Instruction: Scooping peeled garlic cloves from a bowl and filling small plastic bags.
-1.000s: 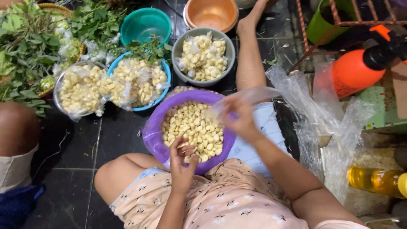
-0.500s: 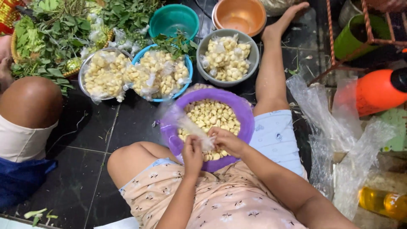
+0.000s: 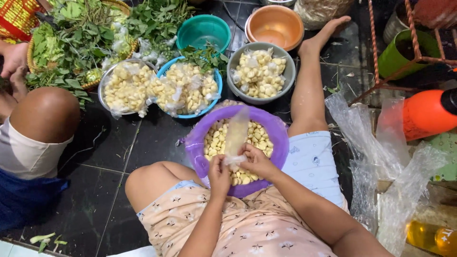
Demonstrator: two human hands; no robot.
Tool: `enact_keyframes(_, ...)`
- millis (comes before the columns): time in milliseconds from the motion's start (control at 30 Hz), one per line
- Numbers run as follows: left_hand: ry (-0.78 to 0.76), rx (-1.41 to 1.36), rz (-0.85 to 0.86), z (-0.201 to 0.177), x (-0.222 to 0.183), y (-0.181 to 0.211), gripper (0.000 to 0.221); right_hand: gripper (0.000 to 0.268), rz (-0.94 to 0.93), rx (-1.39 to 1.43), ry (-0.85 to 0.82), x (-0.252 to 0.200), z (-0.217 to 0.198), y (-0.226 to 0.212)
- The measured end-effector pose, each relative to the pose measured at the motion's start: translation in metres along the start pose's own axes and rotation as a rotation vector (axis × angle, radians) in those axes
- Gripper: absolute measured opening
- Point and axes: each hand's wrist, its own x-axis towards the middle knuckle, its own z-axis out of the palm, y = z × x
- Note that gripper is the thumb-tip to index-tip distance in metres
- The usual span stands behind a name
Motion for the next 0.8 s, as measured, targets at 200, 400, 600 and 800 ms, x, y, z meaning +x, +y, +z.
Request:
enact_keyframes(200, -0.144, -0.397, -0.022, -0.004, 0.0, 0.001, 0.011, 0.03, -0.143, -0.372, 0.21, 0.012, -0.006, 0.021)
enact_keyframes(400, -0.269, -0.041, 0.042, -0.004, -0.006, 0.018, 0.018, 0.024, -0.038, 0.041, 0.084, 0.009, -0.012, 0.018)
enact_keyframes(600, -0.236, -0.358, -0.05, 0.005, -0.013, 0.014, 0.021, 0.022, -0.179, -0.637, 0.238, 0.009, -0.006, -0.006)
enact_keyframes(800, -0.159, -0.101, -0.058, 0.003, 0.0, -0.015, 0.028, 0.034, -0.188, -0.129, 0.16, 0.013, -0.005, 0.01)
